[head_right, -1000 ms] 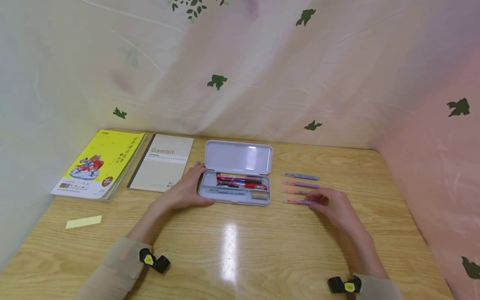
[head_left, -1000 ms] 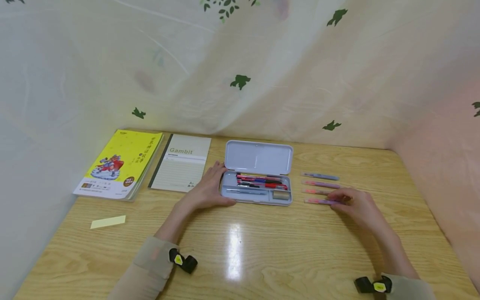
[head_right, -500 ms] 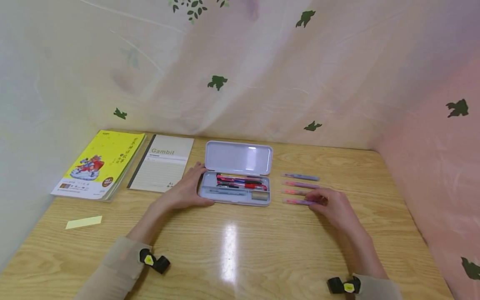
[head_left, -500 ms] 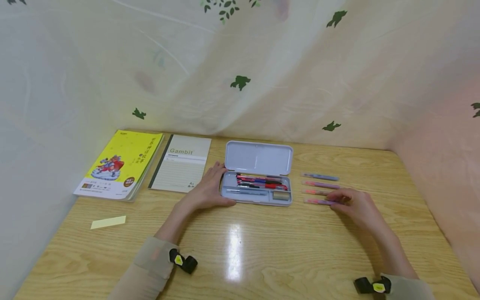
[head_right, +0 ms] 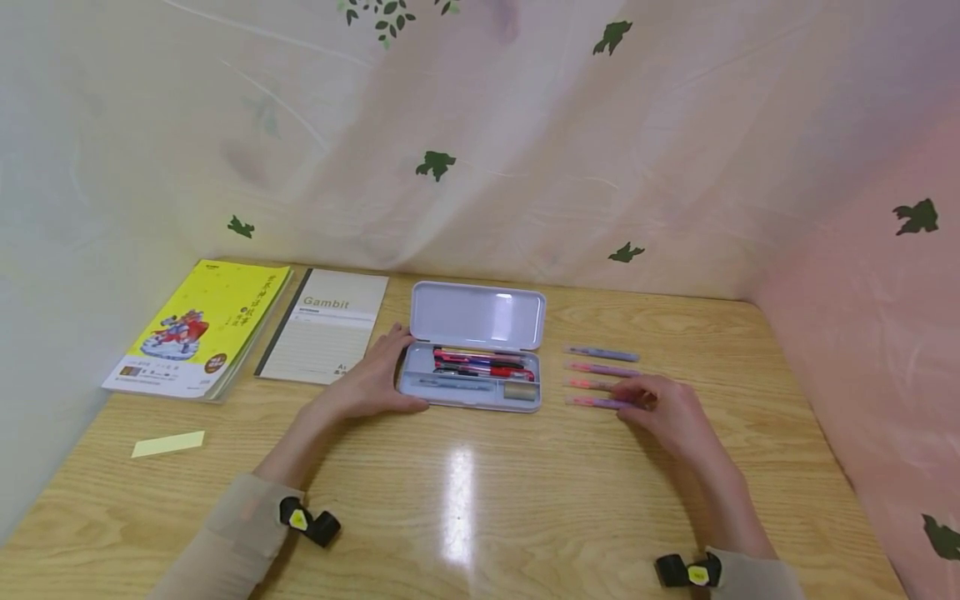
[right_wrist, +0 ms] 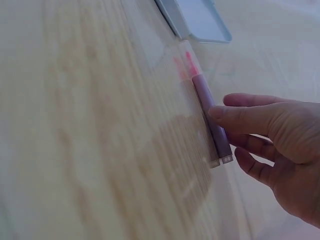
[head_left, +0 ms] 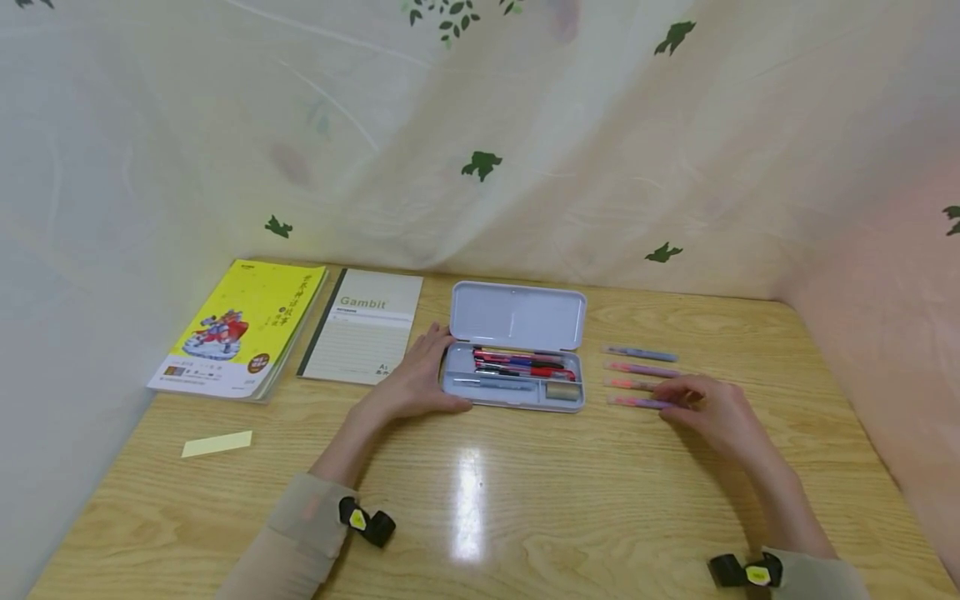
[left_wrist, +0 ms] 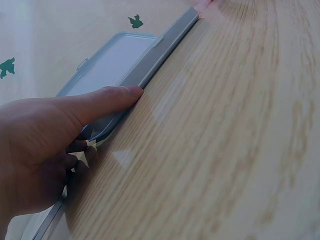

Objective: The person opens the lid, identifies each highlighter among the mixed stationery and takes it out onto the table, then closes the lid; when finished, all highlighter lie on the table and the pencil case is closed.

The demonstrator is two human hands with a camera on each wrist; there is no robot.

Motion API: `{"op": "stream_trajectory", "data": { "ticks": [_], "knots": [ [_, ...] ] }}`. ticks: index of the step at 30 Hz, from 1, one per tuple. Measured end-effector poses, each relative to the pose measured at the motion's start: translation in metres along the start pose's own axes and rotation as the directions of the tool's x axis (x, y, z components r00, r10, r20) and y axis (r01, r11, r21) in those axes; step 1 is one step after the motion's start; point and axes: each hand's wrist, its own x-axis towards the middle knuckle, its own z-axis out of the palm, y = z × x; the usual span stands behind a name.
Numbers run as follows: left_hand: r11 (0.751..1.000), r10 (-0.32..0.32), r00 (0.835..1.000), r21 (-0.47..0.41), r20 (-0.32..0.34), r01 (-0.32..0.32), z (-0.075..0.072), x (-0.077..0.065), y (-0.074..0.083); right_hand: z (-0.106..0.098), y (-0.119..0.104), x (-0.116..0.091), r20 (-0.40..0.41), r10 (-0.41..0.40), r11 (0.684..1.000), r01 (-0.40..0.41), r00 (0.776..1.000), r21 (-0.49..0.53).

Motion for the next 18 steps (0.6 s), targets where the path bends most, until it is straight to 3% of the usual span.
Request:
{"op": "stream_trajectory", "data": {
  "ticks": [9, 18],
  "knots": [
    [1.0, 0.006, 1.0, 0.001, 0.003, -0.006, -0.001, 0.0, 0.0, -0.002, -0.006, 0.005, -0.058, 0.006, 0.998, -0.002, 0.998, 0.056],
    [1.0, 0.012, 1.0, 0.001, 0.0, -0.012, -0.001, 0.0, -0.001, -0.002, -0.047, 0.031, -0.089, 0.008, 0.984, 0.008, 0.996, 0.178]
  ]
}}
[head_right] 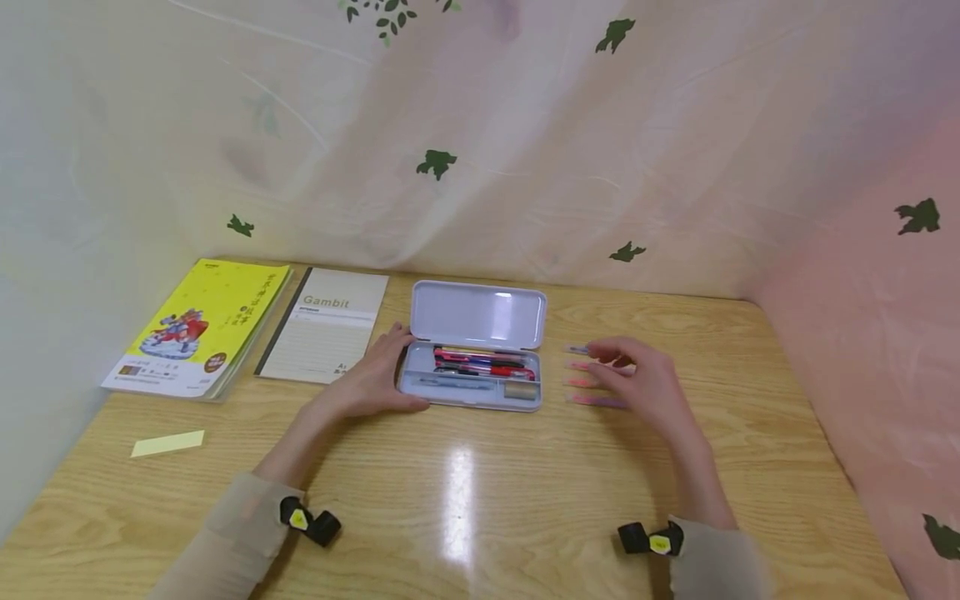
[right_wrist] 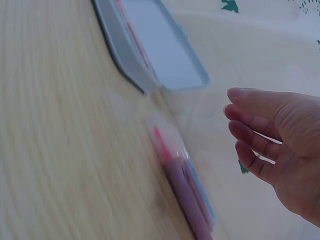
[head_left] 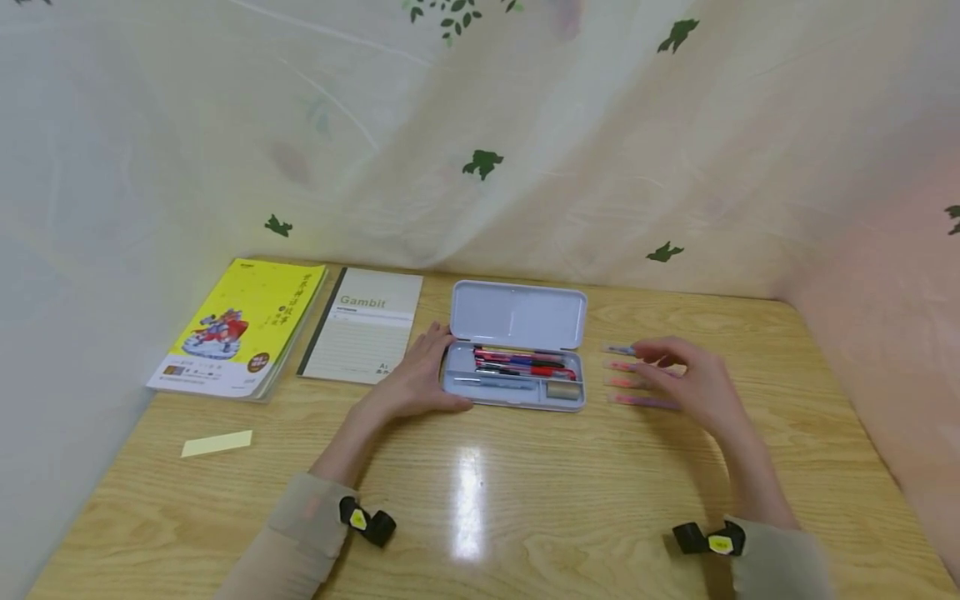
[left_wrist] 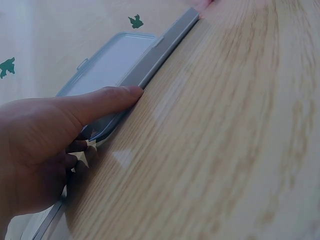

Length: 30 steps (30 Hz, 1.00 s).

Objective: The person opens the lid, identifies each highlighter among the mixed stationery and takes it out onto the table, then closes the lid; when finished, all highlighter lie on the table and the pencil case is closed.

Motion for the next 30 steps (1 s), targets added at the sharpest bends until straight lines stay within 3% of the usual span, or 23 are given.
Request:
{"op": "stream_trajectory", "data": {
  "ticks": [9, 16, 30],
  "knots": [
    [1.0, 0.007, 1.0, 0.005, -0.01, -0.007, 0.0, -0.001, 0.002, 0.021, -0.037, 0.018, 0.046, 0.009, 0.994, -0.014, 0.999, 0.112],
    [0.999, 0.043, 0.999, 0.01, -0.019, -0.043, 0.001, 0.001, 0.001, 0.036, -0.056, 0.026, 0.058, -0.069, 0.98, 0.057, 0.996, 0.191],
    [1.0, 0.027, 1.0, 0.002, -0.013, -0.027, 0.0, -0.001, 0.0, 0.069, -0.084, 0.035, 0.162, -0.176, 0.96, 0.133, 0.971, 0.245]
  ]
}}
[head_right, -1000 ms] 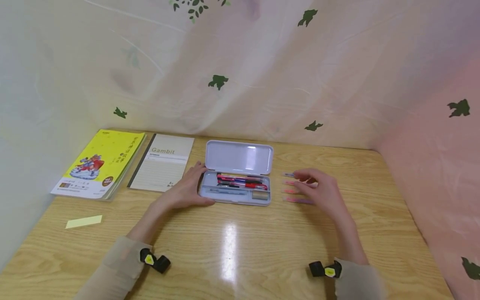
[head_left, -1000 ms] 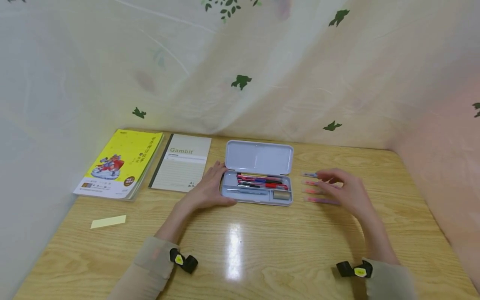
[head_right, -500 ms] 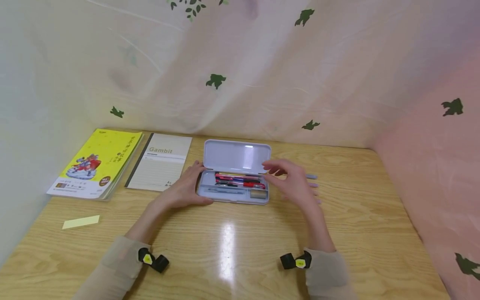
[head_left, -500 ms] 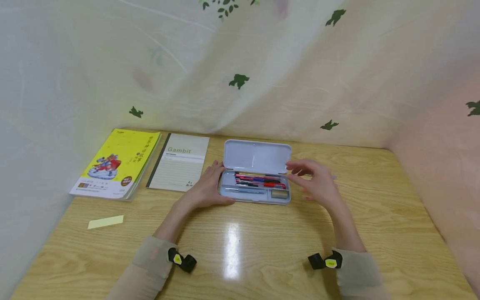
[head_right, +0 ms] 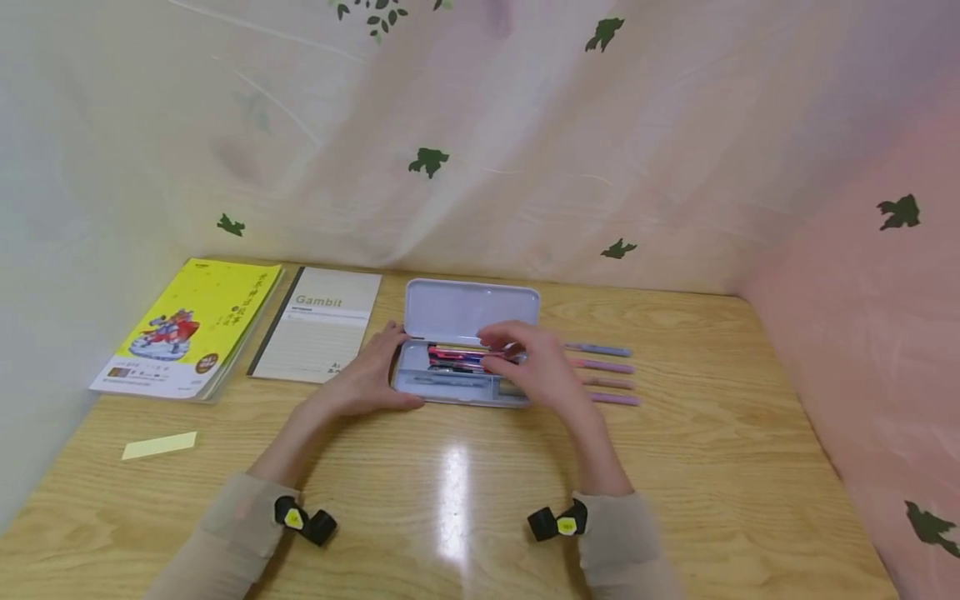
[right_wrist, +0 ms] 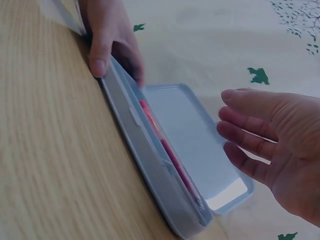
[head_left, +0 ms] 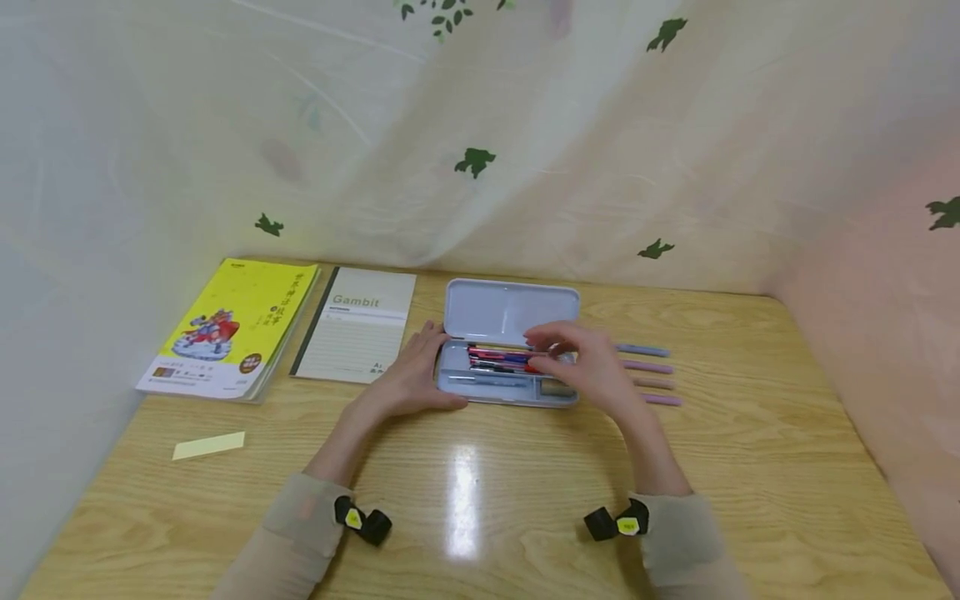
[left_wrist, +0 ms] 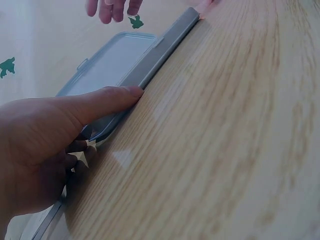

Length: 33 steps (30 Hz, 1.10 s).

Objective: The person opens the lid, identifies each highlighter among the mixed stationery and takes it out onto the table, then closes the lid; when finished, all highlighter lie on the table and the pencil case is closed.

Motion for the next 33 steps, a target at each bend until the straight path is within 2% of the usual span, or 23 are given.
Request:
{"op": "stream_trajectory", "data": {
  "ticks": [3, 7, 14, 21, 33],
  "knots": [
    [1.0, -0.015, 1.0, -0.011, -0.005, 0.015, 0.0, -0.001, -0.001, 0.009, -0.001, 0.003, 0.047, -0.035, 0.999, 0.035, 0.998, -0.007],
    [1.0, -0.025, 1.0, -0.016, -0.01, 0.025, 0.0, -0.002, -0.003, 0.021, -0.001, 0.005, 0.109, -0.057, 0.998, 0.053, 0.992, 0.036],
    [1.0, -0.002, 1.0, -0.022, -0.013, 0.002, 0.001, -0.001, -0.001, 0.029, 0.001, 0.002, 0.153, -0.056, 0.998, 0.05, 0.987, 0.043],
    [1.0, 0.014, 1.0, -0.018, -0.016, -0.015, 0.001, -0.001, 0.002, 0.03, -0.001, -0.001, 0.231, -0.007, 1.0, 0.013, 0.973, -0.022],
    [1.0, 0.015, 1.0, -0.013, -0.011, -0.015, 0.002, 0.0, -0.001, 0.037, -0.004, 0.0, 0.25, -0.003, 0.979, 0.053, 0.968, -0.196]
  ]
}}
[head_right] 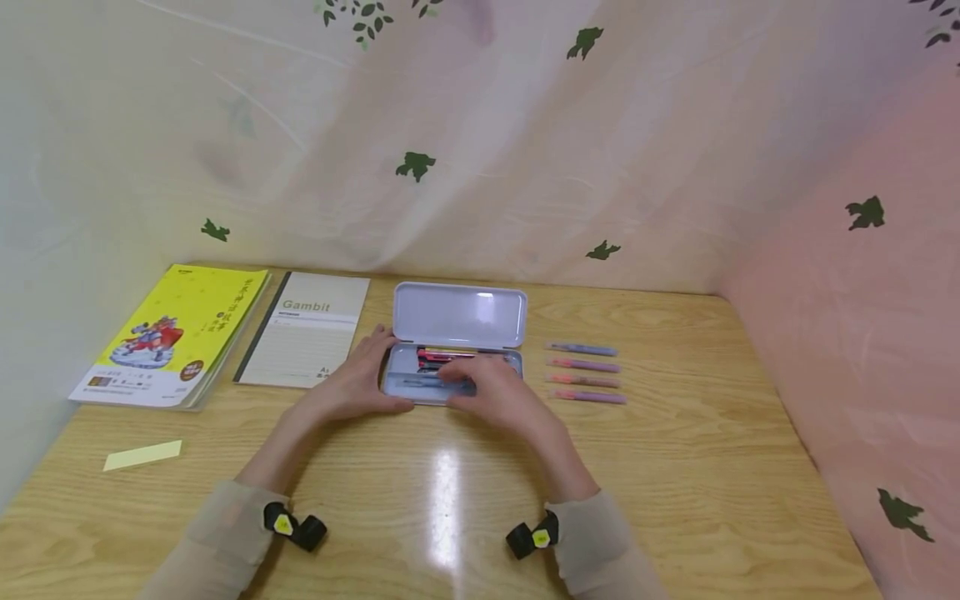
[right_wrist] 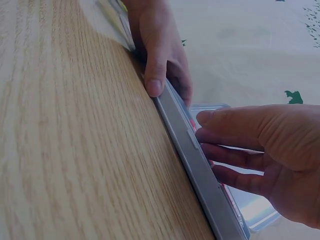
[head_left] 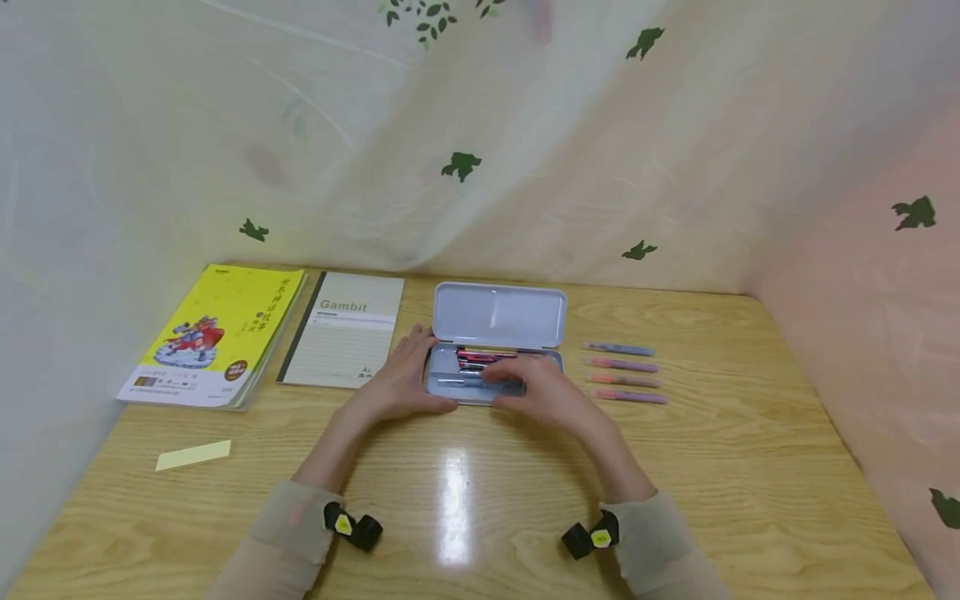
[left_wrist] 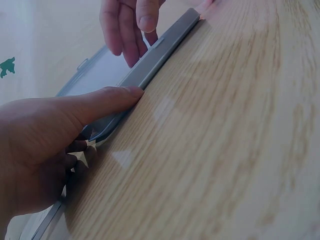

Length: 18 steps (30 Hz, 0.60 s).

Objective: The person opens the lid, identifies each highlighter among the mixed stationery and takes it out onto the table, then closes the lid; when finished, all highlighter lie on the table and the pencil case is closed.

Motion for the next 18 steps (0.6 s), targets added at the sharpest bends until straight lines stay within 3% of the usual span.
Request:
{"op": "stream_trajectory", "data": {
  "ticks": [8, 18],
  "knots": [
    [1.0, -0.004, 1.0, 0.004, 0.004, 0.004, 0.001, 0.0, 0.0, 0.002, -0.002, 0.0, -0.003, -0.028, 0.993, 0.027, 1.0, -0.115],
    [1.0, 0.009, 1.0, 0.01, 0.0, -0.009, 0.0, -0.001, 0.0, 0.002, -0.01, 0.0, 0.013, 0.024, 0.99, -0.022, 1.0, -0.142]
  ]
}}
